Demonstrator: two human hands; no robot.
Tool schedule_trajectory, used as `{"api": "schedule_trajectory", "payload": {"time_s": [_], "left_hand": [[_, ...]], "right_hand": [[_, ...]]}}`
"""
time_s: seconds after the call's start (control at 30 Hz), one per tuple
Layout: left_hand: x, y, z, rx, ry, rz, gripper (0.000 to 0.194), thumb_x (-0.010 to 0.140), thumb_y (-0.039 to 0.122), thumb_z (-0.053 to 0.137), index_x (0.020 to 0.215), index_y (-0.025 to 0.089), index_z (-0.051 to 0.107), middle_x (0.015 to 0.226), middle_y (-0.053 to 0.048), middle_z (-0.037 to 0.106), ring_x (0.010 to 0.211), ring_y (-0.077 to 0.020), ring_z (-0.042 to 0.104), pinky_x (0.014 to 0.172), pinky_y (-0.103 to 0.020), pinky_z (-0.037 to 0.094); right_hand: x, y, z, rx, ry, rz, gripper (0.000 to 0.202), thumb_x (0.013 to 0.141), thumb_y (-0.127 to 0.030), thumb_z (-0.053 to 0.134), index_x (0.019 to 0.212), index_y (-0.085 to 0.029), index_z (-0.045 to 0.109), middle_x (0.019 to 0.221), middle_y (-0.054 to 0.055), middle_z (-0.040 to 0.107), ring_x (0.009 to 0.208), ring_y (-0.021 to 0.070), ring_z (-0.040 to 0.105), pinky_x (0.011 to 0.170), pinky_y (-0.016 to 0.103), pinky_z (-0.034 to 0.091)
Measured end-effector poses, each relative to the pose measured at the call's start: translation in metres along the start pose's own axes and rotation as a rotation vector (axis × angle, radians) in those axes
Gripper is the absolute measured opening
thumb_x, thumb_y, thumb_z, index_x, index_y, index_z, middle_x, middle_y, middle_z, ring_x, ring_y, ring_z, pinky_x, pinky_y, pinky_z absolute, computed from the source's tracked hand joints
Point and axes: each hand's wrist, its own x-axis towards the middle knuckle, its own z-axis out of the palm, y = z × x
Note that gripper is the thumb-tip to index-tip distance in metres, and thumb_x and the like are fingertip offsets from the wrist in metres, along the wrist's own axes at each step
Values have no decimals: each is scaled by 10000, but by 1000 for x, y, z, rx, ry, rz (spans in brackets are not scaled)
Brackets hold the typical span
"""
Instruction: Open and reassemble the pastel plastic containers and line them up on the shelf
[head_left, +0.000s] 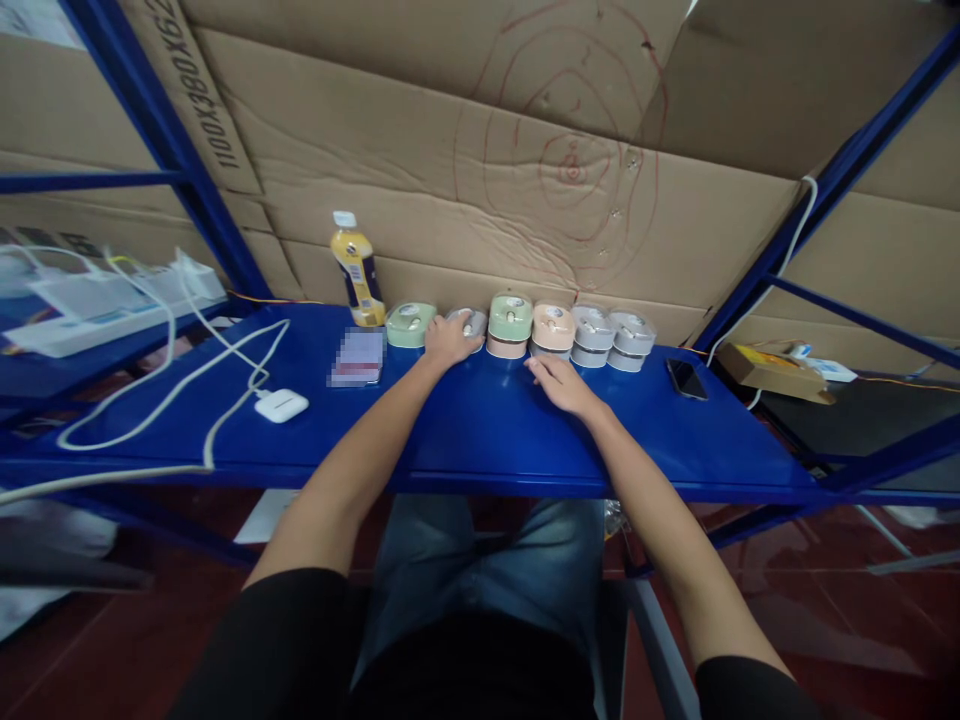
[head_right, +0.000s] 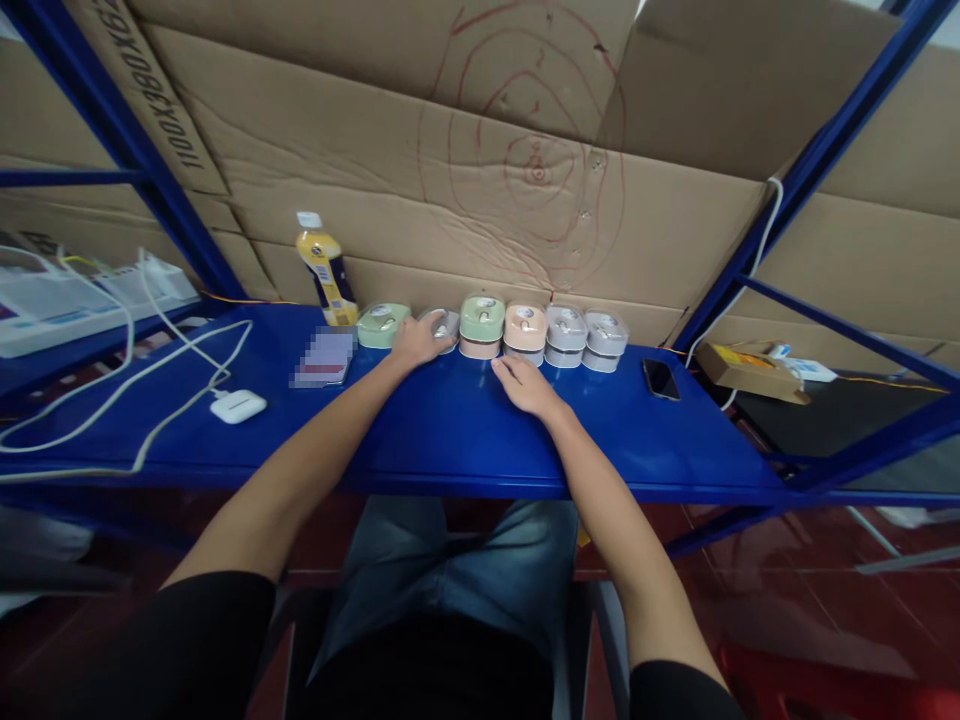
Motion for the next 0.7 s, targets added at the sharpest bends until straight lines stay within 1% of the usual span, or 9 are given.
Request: {"api": "schedule_trajectory", "payload": {"time_s": [0.07, 0.13, 0.23, 0.3, 0.4, 0.5, 0.57, 0.63, 0.7], "left_hand": [[-2, 0, 0, -14, 19, 2, 832, 961, 609, 704, 1667, 250, 447, 1523, -235, 614, 1419, -489, 550, 1158, -552, 420], [-4, -1, 0, -34, 33, -3, 964, 924, 617, 777, 1684, 178, 378, 1524, -283, 594, 1435, -494, 548, 1174, -540, 416], [-5, -5, -1, -84, 19, -3, 1125, 859, 552, 892, 1675, 66, 290, 1525, -348, 564, 1463, -482, 540, 1188, -507, 413], [-3, -10, -4, -111, 7, 10, 1163, 823, 520, 932, 1660, 42, 280, 1539, -360, 547, 1477, -467, 534, 1181, -484, 424], [1, -20, -14, -129, 34, 52, 1063, 806, 577, 912, 1591, 65, 409, 1527, -317, 574, 1465, -456, 543, 1178, -481, 443], [4, -30, -27, -132, 146, 112, 705, 931, 590, 747, 1427, 113, 594, 1450, -249, 626, 1420, -424, 569, 1205, -499, 434], [5, -35, -34, -102, 254, 83, 564, 985, 522, 663, 1387, 130, 622, 1457, -249, 601, 1430, -435, 540, 1221, -539, 413], [4, -40, -37, -33, 325, -20, 600, 955, 487, 689, 1423, 123, 597, 1508, -283, 542, 1460, -483, 487, 1220, -600, 389], [4, -45, -35, 44, 306, -132, 758, 885, 502, 771, 1480, 88, 550, 1552, -339, 484, 1478, -535, 447, 1212, -644, 368]], "right_hand": [[0, 1, 0, 1, -1, 5, 606, 1113, -691, 385, 975, -232, 755, 986, 88, 754, 912, 257, 709, 906, 387, 565], [0, 1, 0, 1, -3, 10, 606, 1110, -697, 388, 985, -234, 759, 996, 87, 757, 918, 258, 712, 907, 388, 569], [0, 0, 0, -1, -5, 10, 617, 1107, -701, 380, 986, -228, 757, 1013, 94, 756, 914, 259, 713, 906, 401, 573], [0, -1, -1, -5, -9, 6, 624, 1108, -697, 370, 982, -222, 754, 1020, 101, 755, 908, 260, 713, 906, 411, 575], [-1, -2, -1, -3, -13, -5, 623, 1112, -685, 363, 991, -218, 756, 1029, 108, 761, 911, 267, 715, 912, 426, 577], [-1, -3, -1, -4, -11, -6, 608, 1115, -677, 377, 1007, -220, 762, 1024, 107, 766, 919, 270, 720, 914, 425, 577], [-1, -3, -2, -12, -12, 0, 601, 1117, -672, 384, 1004, -220, 763, 1015, 105, 765, 914, 267, 722, 908, 417, 577], [-1, -3, -2, -16, -14, 3, 601, 1121, -663, 376, 997, -216, 758, 1013, 108, 762, 907, 264, 721, 897, 411, 577], [-1, -4, -2, -16, -11, 3, 598, 1125, -654, 369, 993, -215, 752, 1014, 108, 761, 903, 260, 719, 888, 405, 576]]}}
